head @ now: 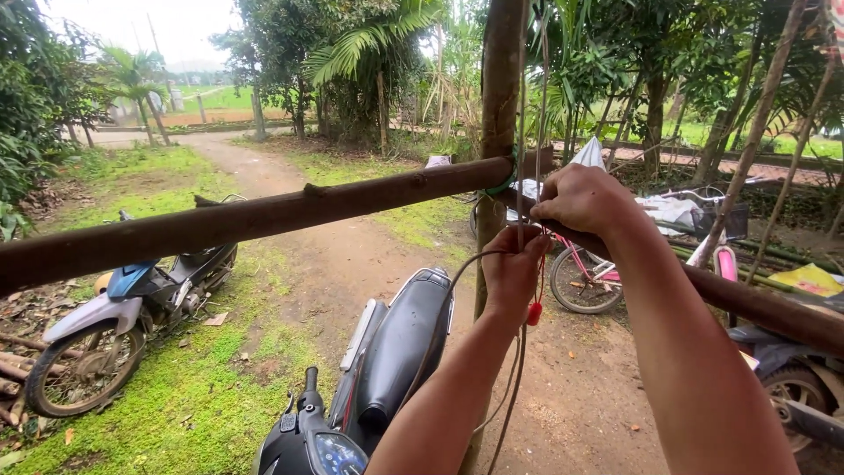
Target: Installing and securing electrical wiring and a power strip onto a makeshift wooden frame outdoors.
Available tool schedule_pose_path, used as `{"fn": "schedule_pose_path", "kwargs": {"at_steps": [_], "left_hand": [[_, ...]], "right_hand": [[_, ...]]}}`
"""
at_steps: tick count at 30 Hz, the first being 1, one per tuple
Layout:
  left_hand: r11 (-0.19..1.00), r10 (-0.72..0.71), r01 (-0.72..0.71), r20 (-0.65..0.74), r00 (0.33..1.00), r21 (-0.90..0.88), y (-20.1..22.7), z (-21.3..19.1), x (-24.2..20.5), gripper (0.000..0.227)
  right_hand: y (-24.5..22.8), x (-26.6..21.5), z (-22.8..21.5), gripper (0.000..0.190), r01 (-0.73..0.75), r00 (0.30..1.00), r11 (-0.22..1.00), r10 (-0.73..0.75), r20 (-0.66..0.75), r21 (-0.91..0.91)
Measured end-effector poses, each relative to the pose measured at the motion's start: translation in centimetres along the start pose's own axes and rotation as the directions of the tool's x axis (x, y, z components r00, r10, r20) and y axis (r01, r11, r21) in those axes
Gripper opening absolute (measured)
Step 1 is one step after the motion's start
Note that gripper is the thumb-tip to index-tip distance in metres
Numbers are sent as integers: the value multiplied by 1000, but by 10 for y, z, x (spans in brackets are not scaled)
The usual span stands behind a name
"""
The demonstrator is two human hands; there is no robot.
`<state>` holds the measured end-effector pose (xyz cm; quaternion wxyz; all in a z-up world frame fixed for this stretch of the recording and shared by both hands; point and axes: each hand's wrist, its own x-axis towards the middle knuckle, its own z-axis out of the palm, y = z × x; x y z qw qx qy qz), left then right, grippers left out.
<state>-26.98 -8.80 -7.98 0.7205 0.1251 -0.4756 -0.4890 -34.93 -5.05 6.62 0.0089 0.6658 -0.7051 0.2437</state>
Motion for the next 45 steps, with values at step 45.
{"fn": "schedule_pose_path", "kwargs": {"at_steps": [45], "left_hand": [[973,-18,-22,171,985,230,56,-42,24,24]], "right_hand": [[94,-14,59,11,576,482,810,-443,-756,-108]]}}
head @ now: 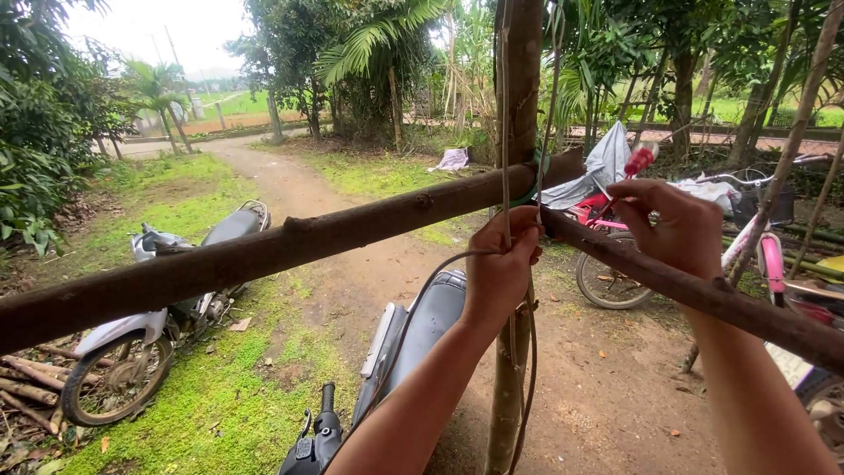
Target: Installing and securing electrical wiring and a power strip onto a makeshift wooden frame outdoors.
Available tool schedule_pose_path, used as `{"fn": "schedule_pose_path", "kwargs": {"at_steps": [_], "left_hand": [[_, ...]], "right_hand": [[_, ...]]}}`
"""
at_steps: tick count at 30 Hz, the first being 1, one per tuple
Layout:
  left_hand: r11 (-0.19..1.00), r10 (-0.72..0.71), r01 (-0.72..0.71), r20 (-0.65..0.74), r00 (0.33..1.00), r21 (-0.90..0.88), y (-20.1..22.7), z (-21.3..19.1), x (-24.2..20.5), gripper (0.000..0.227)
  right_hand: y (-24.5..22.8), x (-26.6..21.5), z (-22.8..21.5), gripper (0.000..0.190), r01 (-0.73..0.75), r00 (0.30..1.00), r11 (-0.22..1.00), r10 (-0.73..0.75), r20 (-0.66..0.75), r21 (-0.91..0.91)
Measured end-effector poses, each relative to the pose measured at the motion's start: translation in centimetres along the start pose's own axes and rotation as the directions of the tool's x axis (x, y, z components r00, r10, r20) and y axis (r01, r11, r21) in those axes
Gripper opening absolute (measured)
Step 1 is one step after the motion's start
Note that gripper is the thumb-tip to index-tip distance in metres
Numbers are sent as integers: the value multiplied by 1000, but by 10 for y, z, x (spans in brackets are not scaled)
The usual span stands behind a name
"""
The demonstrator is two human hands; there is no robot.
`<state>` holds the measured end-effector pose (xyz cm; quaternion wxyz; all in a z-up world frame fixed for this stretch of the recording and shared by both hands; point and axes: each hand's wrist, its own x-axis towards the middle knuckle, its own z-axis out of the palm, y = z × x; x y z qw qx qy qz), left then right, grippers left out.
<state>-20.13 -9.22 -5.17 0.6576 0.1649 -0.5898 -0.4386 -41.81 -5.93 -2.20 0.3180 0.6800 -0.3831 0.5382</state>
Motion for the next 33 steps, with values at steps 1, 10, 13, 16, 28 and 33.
{"fn": "schedule_pose_path", "kwargs": {"at_steps": [1,10,13,16,28,33], "left_hand": [[1000,5,-5,-1,1000,-21,1,0,4,22],[997,-80,80,29,996,-11,25,-5,8,39],[997,-50,50,3,999,-54,28,-7,1,38],[977,-92,87,-19,996,-193,34,-10,-9,53],[987,-156,159,-133,979,11,20,-49,-35,35],[946,-279,282,-42,959,159,36,-5,-38,23]], "right_hand": [[-13,8,-8,20,-72,997,995,69,47,62],[-18,48,-12,14,-272,867,794,-42,497,543],[-17,62,-3,9,-195,812,836,-155,562,512],[-22,70,4,16,-256,711,848,-160,684,464],[-46,95,-1,23,-237,431,962,-19,902,133],[-49,99,-1,20,-334,357,942,96,929,31]]}}
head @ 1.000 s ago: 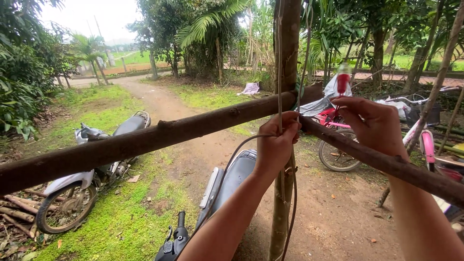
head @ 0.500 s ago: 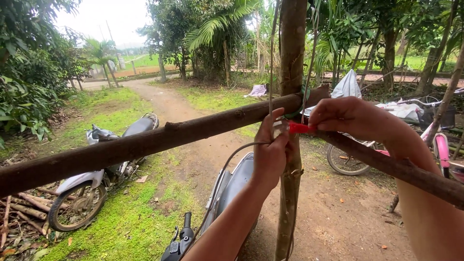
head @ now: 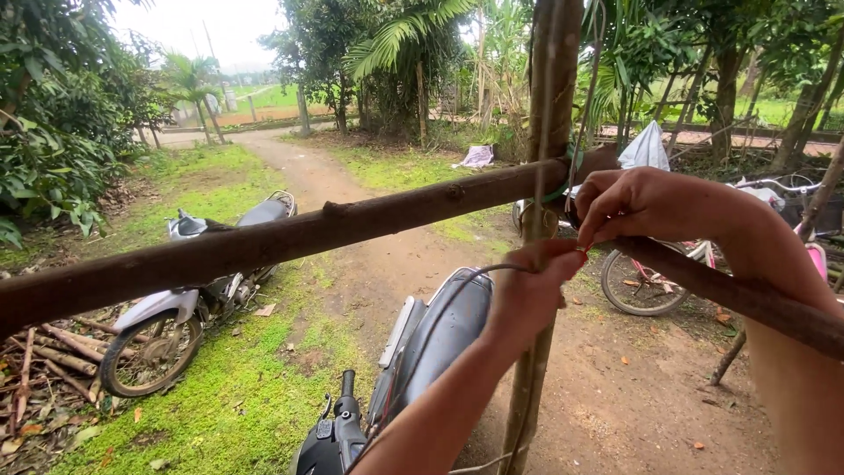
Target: Installing and securing electrical wiring and a power strip onto a makeshift wooden frame outdoors.
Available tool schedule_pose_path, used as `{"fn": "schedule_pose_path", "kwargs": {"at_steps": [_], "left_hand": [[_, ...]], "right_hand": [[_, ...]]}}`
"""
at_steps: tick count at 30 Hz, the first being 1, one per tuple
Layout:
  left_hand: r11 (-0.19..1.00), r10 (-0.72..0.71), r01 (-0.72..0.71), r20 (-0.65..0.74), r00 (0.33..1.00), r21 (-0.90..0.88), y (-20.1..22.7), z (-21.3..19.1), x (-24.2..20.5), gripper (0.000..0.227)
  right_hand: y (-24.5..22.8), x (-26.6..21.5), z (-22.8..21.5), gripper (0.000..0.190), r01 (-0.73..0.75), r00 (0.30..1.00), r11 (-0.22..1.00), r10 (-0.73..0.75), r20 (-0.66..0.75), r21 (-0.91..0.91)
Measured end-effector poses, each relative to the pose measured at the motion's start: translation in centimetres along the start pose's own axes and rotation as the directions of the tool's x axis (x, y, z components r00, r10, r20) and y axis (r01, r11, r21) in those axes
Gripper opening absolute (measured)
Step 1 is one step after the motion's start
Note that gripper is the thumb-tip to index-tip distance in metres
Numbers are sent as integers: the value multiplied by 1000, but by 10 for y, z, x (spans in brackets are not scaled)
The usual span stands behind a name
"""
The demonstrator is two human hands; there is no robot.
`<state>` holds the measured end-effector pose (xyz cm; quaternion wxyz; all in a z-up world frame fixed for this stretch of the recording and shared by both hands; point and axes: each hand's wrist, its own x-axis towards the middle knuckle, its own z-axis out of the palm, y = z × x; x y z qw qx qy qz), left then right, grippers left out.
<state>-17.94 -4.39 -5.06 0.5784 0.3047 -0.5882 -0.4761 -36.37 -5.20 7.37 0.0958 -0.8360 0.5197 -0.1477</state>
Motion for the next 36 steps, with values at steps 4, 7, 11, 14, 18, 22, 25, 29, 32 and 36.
{"fn": "schedule_pose_path", "kwargs": {"at_steps": [4,7,11,14,18,22,25,29,32,36], "left_hand": [[996,-54,57,47,997,-67,-18,26,16,15],[987,-20,25,35,999,-158,-27,31,17,7],[984,-28,37,54,998,-176,-35,42,19,5],[965,44,-23,73,996,-262,-49,49,23,3],[917,138,-109,50,989,-383,-60,47,23,14],[924,117,-92,46,992,-370,-54,38,14,14],[929,115,-88,54,992,-361,-54,31,10,16],[928,123,-82,90,988,-363,-65,33,15,16],[934,122,-81,97,988,-349,-71,36,18,16],[946,136,-99,98,986,-309,-70,33,16,12]], "right_hand": [[22,0,6,31,238,958,968,-221,-183,74],[18,-21,25,28,80,865,943,94,-493,322],[65,-27,70,23,139,768,780,304,-564,610],[74,-33,107,50,567,749,581,-68,-659,584],[38,-30,126,42,485,676,451,351,-648,750],[71,-15,148,39,507,648,394,413,-640,767],[98,-4,171,37,530,637,314,466,-614,788],[83,-5,174,36,549,630,232,516,-580,803],[23,-15,160,26,526,627,272,515,-584,806],[6,-7,157,27,540,435,567,444,-783,622]]}}
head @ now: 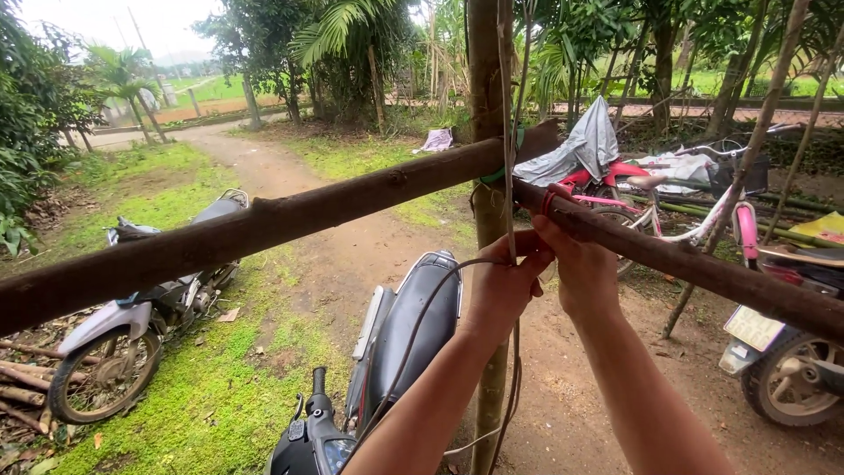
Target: Installing and securing electrical wiring and a power strip onto a makeshift wooden frame outdoors.
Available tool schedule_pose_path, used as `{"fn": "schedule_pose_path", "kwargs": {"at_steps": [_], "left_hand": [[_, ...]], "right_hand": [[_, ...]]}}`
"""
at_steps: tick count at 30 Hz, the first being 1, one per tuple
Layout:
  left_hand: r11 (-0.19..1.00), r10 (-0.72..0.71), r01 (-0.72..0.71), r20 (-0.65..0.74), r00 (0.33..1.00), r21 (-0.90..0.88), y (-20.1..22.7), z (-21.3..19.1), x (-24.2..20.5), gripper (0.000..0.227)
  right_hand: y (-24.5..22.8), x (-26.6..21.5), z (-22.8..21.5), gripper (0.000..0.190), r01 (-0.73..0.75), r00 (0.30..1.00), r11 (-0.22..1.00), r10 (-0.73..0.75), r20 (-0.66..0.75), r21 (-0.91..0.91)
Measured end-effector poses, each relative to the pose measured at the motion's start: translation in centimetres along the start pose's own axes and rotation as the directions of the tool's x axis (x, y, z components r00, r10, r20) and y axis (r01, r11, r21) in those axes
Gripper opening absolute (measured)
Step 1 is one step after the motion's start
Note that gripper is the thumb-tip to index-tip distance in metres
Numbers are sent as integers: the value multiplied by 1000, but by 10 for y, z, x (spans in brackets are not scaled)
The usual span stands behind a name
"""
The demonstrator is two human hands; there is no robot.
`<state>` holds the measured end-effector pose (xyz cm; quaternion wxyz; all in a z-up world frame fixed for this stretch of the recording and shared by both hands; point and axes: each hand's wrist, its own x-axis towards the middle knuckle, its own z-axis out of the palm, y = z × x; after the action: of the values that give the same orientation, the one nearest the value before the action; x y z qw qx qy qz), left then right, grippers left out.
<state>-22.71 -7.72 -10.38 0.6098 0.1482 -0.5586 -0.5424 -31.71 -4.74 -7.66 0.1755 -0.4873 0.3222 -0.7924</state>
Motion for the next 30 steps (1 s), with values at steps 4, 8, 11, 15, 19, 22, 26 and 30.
{"fn": "schedule_pose_path", "kwargs": {"at_steps": [4,8,11,15,19,22,26,30], "left_hand": [[999,5,-3,-45,999,40,-4,-9,5,23],[995,64,-53,-135,989,83,15,-25,14,23],[981,87,-61,-135,987,185,29,-30,13,22],[994,19,-4,-136,991,109,38,-27,-8,21],[996,5,4,-101,995,85,46,-24,-19,25],[996,17,-10,-73,997,91,43,-24,-13,25],[991,24,-15,-61,998,133,48,-24,-5,26],[990,19,-17,-14,1000,137,40,-22,2,26]], "right_hand": [[1,3,11,29,141,989,990,-141,36,-16],[15,15,-5,26,146,982,989,-145,120,-6],[8,11,-4,45,153,983,986,-146,108,-61],[6,7,-8,61,113,988,991,-104,118,-70],[6,6,-10,67,61,990,998,-59,128,-15],[-4,4,-14,63,-29,981,999,22,194,34],[12,3,-27,42,-188,972,978,172,161,88],[34,4,-28,41,-319,947,890,283,155,326]]}}
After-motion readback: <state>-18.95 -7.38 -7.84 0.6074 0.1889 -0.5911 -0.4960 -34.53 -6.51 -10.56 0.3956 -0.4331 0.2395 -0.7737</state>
